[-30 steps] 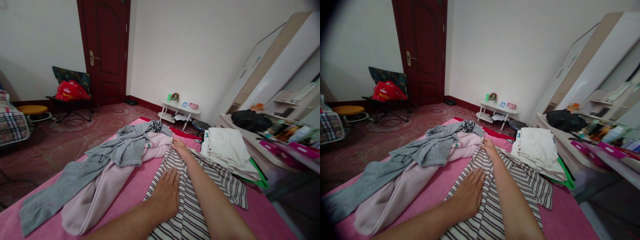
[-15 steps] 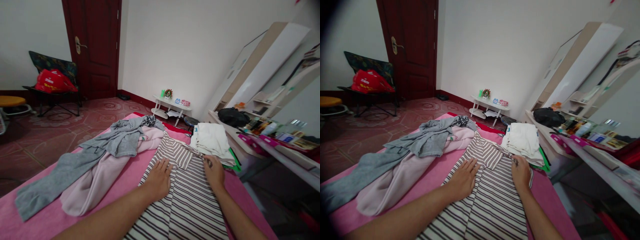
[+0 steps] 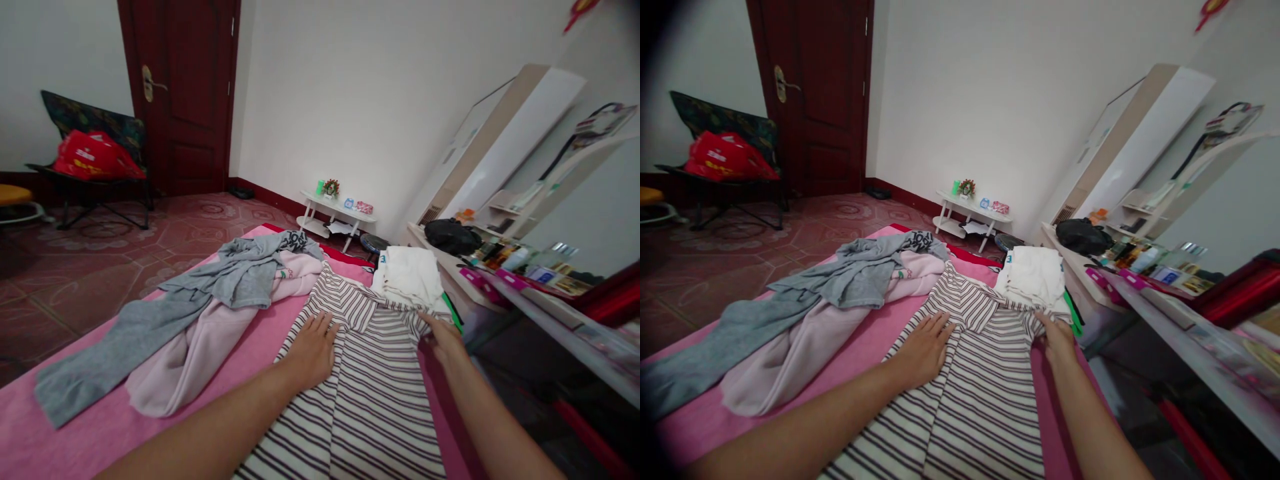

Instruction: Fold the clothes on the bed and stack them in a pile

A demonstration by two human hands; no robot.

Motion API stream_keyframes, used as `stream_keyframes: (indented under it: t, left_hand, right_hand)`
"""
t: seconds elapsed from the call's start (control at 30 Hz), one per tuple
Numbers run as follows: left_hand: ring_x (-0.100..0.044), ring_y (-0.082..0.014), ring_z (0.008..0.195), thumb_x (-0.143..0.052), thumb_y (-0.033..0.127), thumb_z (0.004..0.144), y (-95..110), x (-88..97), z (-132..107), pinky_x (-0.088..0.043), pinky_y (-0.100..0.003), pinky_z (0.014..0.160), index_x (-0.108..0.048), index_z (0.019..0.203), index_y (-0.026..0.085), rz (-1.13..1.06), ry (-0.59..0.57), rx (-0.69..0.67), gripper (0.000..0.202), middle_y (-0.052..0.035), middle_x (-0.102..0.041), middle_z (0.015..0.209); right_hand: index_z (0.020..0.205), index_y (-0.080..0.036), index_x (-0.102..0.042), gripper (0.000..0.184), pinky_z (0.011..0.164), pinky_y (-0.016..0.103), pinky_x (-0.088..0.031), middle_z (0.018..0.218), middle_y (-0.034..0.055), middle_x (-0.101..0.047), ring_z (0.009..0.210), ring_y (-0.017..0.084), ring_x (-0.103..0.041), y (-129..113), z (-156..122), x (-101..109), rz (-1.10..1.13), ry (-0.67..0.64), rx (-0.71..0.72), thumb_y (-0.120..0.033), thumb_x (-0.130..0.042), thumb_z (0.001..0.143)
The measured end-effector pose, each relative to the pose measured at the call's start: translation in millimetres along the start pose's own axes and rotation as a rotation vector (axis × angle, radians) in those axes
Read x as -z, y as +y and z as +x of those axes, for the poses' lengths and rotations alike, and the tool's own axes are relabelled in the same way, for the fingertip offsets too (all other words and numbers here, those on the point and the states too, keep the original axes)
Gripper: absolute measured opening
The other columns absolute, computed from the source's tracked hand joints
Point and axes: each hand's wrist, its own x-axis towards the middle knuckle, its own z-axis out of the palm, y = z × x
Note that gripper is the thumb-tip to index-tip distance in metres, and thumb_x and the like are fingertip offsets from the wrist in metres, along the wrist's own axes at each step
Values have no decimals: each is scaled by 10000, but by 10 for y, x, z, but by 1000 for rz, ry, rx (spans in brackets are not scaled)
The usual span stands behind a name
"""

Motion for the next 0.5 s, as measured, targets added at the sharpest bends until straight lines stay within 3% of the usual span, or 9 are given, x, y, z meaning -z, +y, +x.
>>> stream_keyframes:
  t: [0.1, 0.13, 0.17, 0.23, 0.33, 0.5]
  left_hand:
    - [-343, -250, 1348, -440, 210, 857, -32, 60, 7, -234, -406, 1141, -362, 1409, 115, -109, 32, 12, 565, -145, -392, 1453]
    - [-367, -241, 1331, -452, 210, 854, -51, 74, 13, -262, -383, 1132, -335, 1420, 103, -161, 48, 23, 588, -149, -406, 1441]
    - [-387, -235, 1317, -458, 221, 858, -73, 83, 20, -288, -365, 1121, -305, 1432, 92, -216, 65, 39, 608, -153, -414, 1432]
    - [-405, -232, 1304, -456, 249, 876, -118, 85, 33, -321, -356, 1104, -259, 1447, 80, -310, 96, 77, 627, -161, -423, 1423]
    - [-413, -234, 1299, -456, 256, 888, -156, 73, 40, -332, -377, 1095, -258, 1451, 103, -376, 113, 88, 617, -155, -435, 1414]
    - [-477, -245, 1224, -501, 270, 881, -127, 93, 52, -382, -384, 1041, -346, 1433, 176, -305, 87, 71, 581, -118, -517, 1338]
  right_hand:
    - [1057, -245, -595, 478, 860, 370, -534, 1121, 83, -677, 1041, 235, -640, -559, -303, -247, 145, -208, 98, -413, -708, 625]
    - [1190, -257, -539, 574, 925, 384, -501, 1250, 80, -615, 1118, 225, -602, -722, -446, -303, 193, -410, 155, -387, -718, 659]
    - [1258, -268, -498, 615, 971, 394, -468, 1338, 77, -551, 1173, 219, -565, -854, -603, -333, 211, -569, 196, -378, -716, 693]
    - [1281, -266, -493, 600, 1007, 409, -432, 1388, 84, -503, 1215, 224, -531, -992, -927, -308, 151, -711, 261, -384, -706, 733]
    - [1257, -231, -537, 550, 994, 413, -440, 1332, 105, -552, 1186, 239, -551, -835, -1378, -47, -105, -720, 273, -405, -678, 754]
    - [1222, -207, -585, 536, 940, 394, -478, 1221, 108, -629, 1071, 267, -613, -149, -2069, 658, -664, -498, 145, -363, -641, 712]
